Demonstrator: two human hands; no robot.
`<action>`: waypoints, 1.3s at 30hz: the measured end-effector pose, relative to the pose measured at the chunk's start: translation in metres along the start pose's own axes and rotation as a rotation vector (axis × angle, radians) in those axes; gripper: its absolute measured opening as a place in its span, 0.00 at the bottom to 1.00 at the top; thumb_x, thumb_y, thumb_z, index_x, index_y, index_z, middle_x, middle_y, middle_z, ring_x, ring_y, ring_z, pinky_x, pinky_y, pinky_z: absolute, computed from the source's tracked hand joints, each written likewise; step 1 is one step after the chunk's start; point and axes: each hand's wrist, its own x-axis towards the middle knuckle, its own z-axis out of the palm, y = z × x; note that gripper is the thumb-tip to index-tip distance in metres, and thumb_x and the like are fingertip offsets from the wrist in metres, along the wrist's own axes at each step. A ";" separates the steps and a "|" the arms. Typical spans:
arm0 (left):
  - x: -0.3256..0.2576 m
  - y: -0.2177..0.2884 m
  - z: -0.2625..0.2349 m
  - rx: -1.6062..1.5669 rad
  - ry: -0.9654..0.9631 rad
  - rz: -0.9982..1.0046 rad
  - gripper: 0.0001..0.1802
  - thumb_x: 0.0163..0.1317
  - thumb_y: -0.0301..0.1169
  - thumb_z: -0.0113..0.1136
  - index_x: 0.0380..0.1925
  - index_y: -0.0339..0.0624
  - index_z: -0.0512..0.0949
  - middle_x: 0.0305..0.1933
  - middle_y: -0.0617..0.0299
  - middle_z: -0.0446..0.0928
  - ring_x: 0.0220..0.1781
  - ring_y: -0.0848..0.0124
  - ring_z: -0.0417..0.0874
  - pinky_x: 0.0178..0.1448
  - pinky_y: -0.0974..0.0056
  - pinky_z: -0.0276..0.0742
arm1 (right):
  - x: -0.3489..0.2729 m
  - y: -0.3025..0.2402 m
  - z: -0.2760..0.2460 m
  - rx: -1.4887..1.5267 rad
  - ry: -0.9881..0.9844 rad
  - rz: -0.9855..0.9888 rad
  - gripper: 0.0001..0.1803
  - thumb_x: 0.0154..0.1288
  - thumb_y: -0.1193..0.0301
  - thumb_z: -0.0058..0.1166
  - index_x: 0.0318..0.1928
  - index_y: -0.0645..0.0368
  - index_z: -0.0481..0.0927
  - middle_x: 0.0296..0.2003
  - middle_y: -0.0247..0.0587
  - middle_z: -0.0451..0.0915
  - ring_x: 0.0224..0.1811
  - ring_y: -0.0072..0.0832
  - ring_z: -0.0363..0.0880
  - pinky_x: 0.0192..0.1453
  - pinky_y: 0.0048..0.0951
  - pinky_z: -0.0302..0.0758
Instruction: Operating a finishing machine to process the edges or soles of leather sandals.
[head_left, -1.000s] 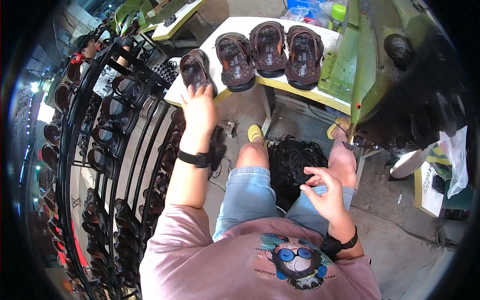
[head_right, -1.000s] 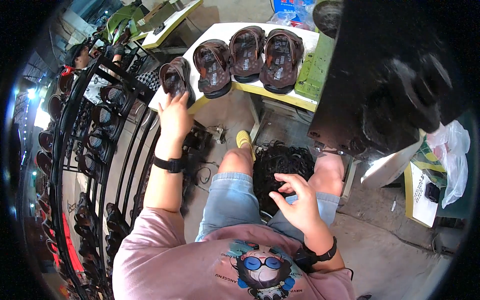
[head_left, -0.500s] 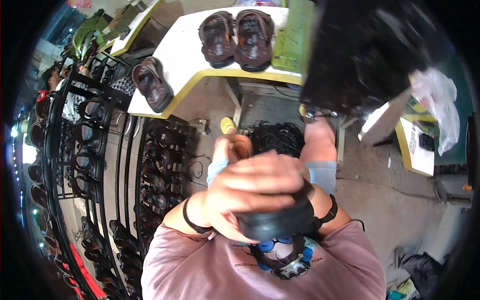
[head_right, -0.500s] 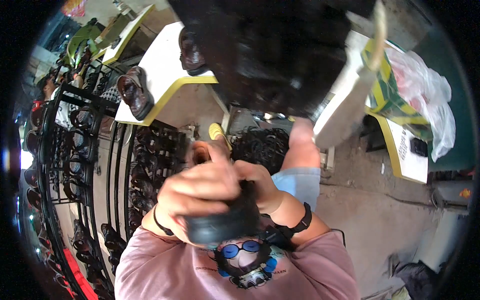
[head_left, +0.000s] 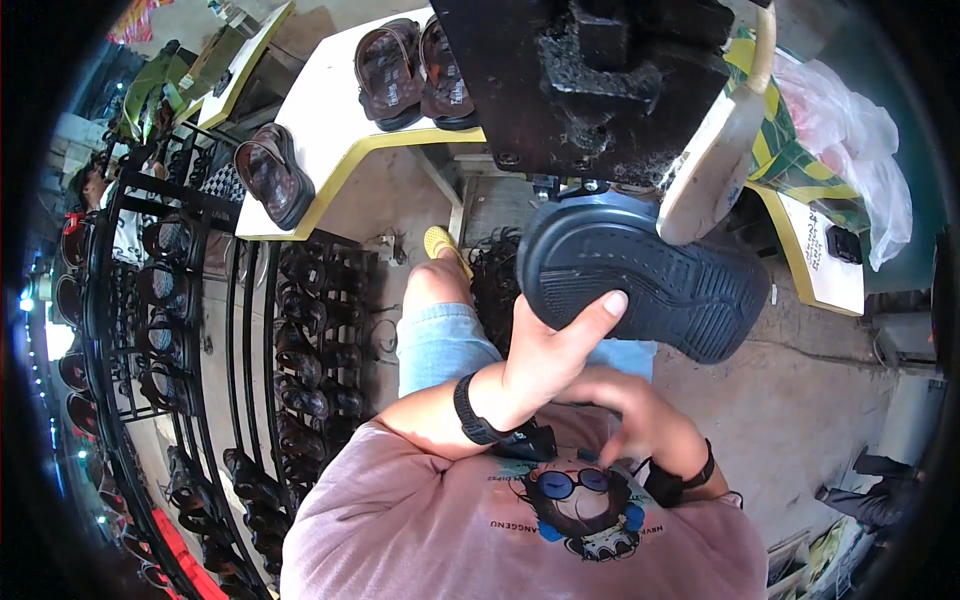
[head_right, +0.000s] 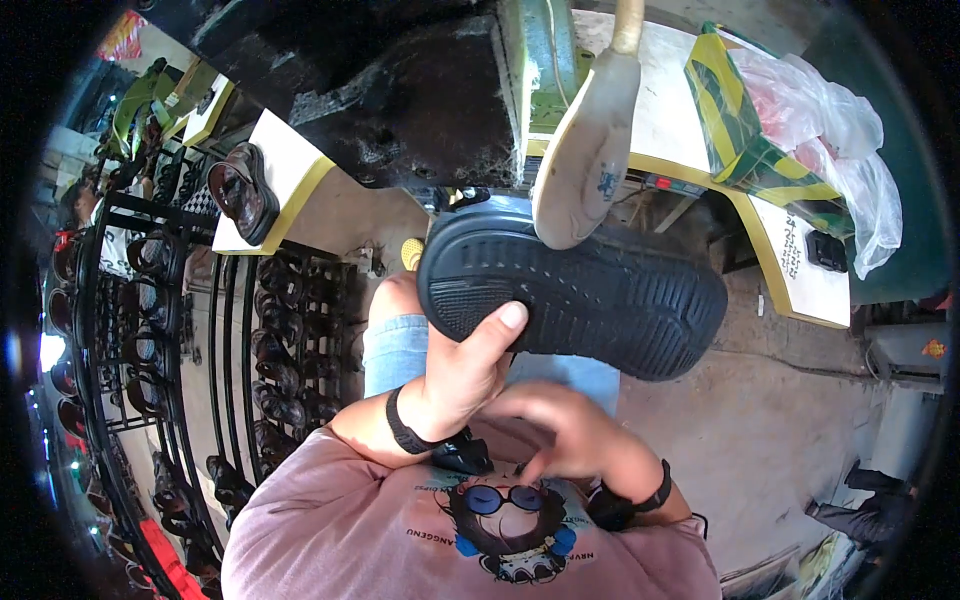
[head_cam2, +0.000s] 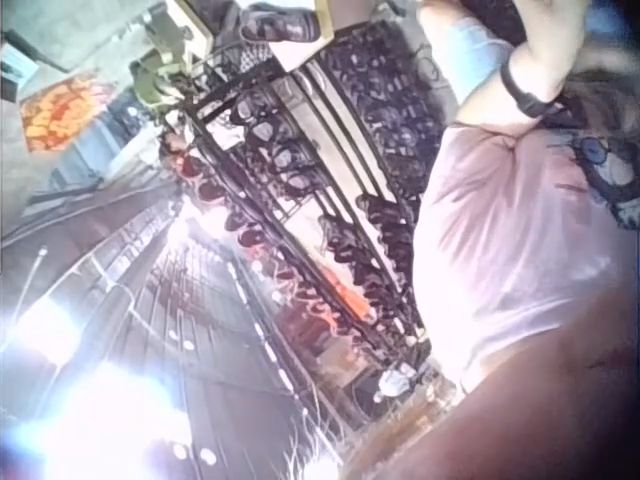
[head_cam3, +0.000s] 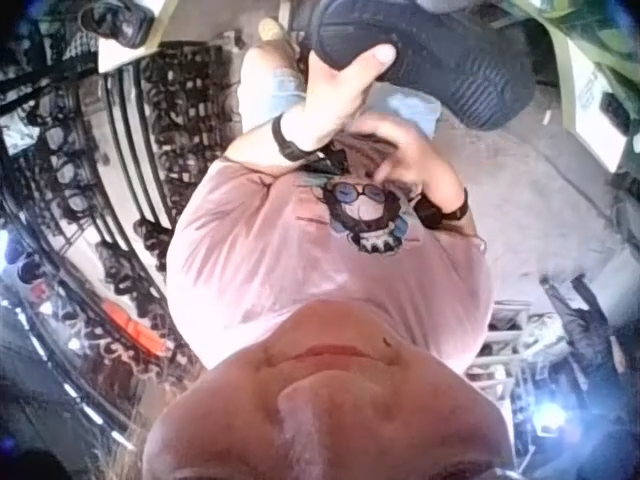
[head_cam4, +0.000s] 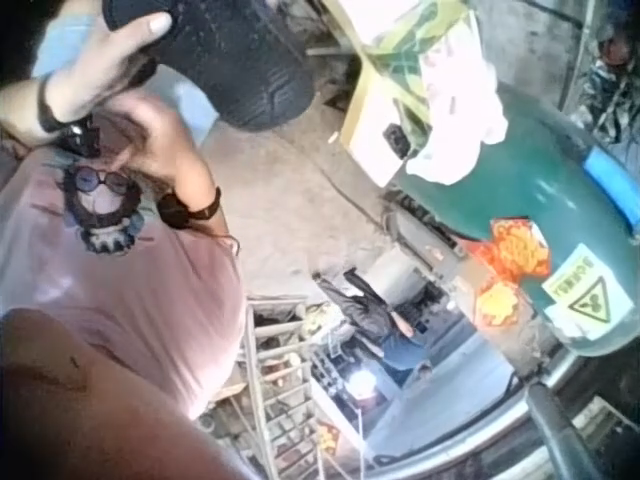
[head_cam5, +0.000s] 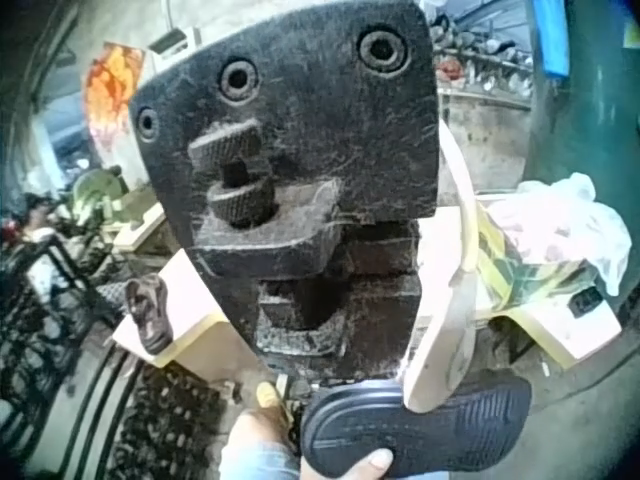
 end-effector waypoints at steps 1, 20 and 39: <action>0.000 -0.001 -0.002 -0.027 0.012 -0.004 0.22 0.64 0.27 0.62 0.57 0.34 0.71 0.53 0.55 0.78 0.53 0.65 0.80 0.59 0.58 0.78 | 0.000 0.019 -0.003 0.203 0.141 0.061 0.47 0.46 0.34 0.68 0.57 0.59 0.77 0.62 0.44 0.75 0.64 0.44 0.74 0.68 0.45 0.68; 0.021 0.084 -0.151 -0.399 -0.055 0.212 0.51 0.54 0.61 0.67 0.69 0.39 0.64 0.70 0.47 0.68 0.70 0.50 0.69 0.74 0.43 0.64 | 0.079 0.030 0.044 1.009 0.623 -0.053 0.33 0.54 0.83 0.65 0.62 0.61 0.72 0.57 0.39 0.77 0.59 0.31 0.75 0.66 0.36 0.70; -0.007 0.033 -0.098 0.353 0.072 0.279 0.35 0.55 0.29 0.75 0.62 0.32 0.72 0.61 0.54 0.75 0.60 0.66 0.78 0.67 0.61 0.71 | 0.100 -0.006 0.026 0.593 0.720 0.055 0.23 0.58 0.80 0.69 0.51 0.69 0.74 0.47 0.39 0.81 0.47 0.20 0.80 0.52 0.21 0.78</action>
